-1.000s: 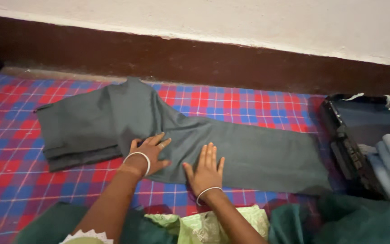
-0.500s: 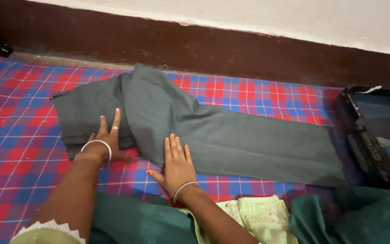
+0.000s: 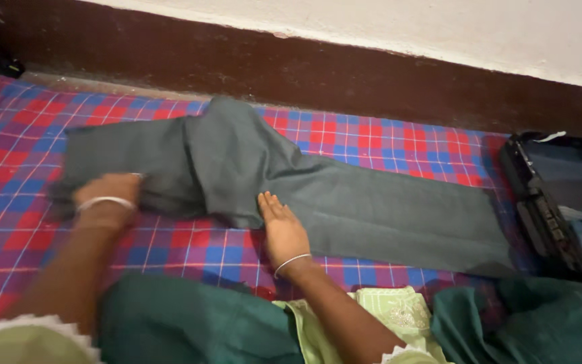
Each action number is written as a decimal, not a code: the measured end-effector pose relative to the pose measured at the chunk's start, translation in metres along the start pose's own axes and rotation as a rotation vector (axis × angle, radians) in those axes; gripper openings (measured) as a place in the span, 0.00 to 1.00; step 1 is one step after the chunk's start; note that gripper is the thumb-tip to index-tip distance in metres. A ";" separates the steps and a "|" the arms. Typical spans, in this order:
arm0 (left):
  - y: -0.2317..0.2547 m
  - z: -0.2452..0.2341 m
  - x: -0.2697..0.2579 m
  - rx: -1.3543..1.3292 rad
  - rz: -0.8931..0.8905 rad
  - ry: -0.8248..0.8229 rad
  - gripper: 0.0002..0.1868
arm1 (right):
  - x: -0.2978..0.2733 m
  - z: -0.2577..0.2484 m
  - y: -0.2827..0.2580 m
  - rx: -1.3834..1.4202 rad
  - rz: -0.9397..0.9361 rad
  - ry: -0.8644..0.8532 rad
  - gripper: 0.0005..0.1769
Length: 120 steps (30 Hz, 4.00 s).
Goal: The person folds a pair of grey trousers on a bed by hand, smoothing the fabric, and places the folded trousers into an open suitcase alongside other garments.
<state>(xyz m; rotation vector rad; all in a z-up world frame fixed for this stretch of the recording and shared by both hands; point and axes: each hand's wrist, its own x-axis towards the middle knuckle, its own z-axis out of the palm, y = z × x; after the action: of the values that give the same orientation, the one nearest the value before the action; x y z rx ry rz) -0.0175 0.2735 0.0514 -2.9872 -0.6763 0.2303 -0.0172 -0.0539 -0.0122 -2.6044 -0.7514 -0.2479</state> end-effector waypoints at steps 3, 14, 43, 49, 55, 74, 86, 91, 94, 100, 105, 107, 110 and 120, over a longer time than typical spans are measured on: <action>-0.082 0.007 -0.016 0.124 -0.157 0.048 0.18 | -0.007 -0.005 -0.008 0.070 -0.074 0.000 0.41; -0.077 0.028 0.006 -0.201 -0.013 0.375 0.25 | 0.002 -0.020 -0.060 0.107 -0.065 -0.472 0.59; 0.134 0.026 -0.033 -0.356 -0.255 -0.285 0.56 | -0.082 -0.102 0.260 -0.318 0.635 -0.218 0.42; 0.135 0.026 -0.032 -0.340 -0.266 -0.285 0.56 | -0.110 -0.117 0.340 -0.263 0.684 -0.140 0.43; 0.133 0.029 -0.031 -0.331 -0.263 -0.278 0.56 | -0.103 -0.127 0.353 -0.253 0.812 -0.247 0.47; 0.258 0.000 -0.079 -0.221 0.346 -0.383 0.64 | -0.053 -0.120 0.285 -0.182 0.375 0.111 0.44; 0.260 0.025 -0.084 -0.105 0.393 -0.148 0.60 | -0.044 -0.111 0.258 -0.239 0.278 -0.131 0.47; 0.259 0.030 -0.088 -0.123 0.412 -0.062 0.57 | -0.050 -0.114 0.291 -0.244 0.369 -0.120 0.49; 0.259 0.028 -0.086 -0.120 0.403 -0.080 0.57 | -0.056 -0.120 0.310 -0.255 0.422 -0.121 0.50; 0.258 0.028 -0.083 -0.130 0.400 -0.135 0.58 | -0.065 -0.137 0.353 -0.315 0.618 -0.182 0.53; 0.259 0.025 -0.081 -0.137 0.404 -0.179 0.59 | -0.064 -0.139 0.348 -0.336 0.738 -0.231 0.54; 0.259 0.023 -0.081 -0.131 0.398 -0.216 0.59 | -0.057 -0.135 0.328 -0.314 0.721 -0.116 0.53; 0.258 0.022 -0.084 -0.152 0.402 -0.182 0.59 | -0.052 -0.120 0.270 -0.303 0.357 -0.059 0.51; 0.236 0.053 -0.078 -0.164 0.461 -0.078 0.48 | -0.046 -0.069 0.156 -0.200 0.381 -0.011 0.49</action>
<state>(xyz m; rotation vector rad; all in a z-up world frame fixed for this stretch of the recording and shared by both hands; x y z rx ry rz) 0.0043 0.0291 -0.0145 -3.2661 0.0026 0.3299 0.0252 -0.2251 -0.0163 -2.8728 -0.2302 -0.2019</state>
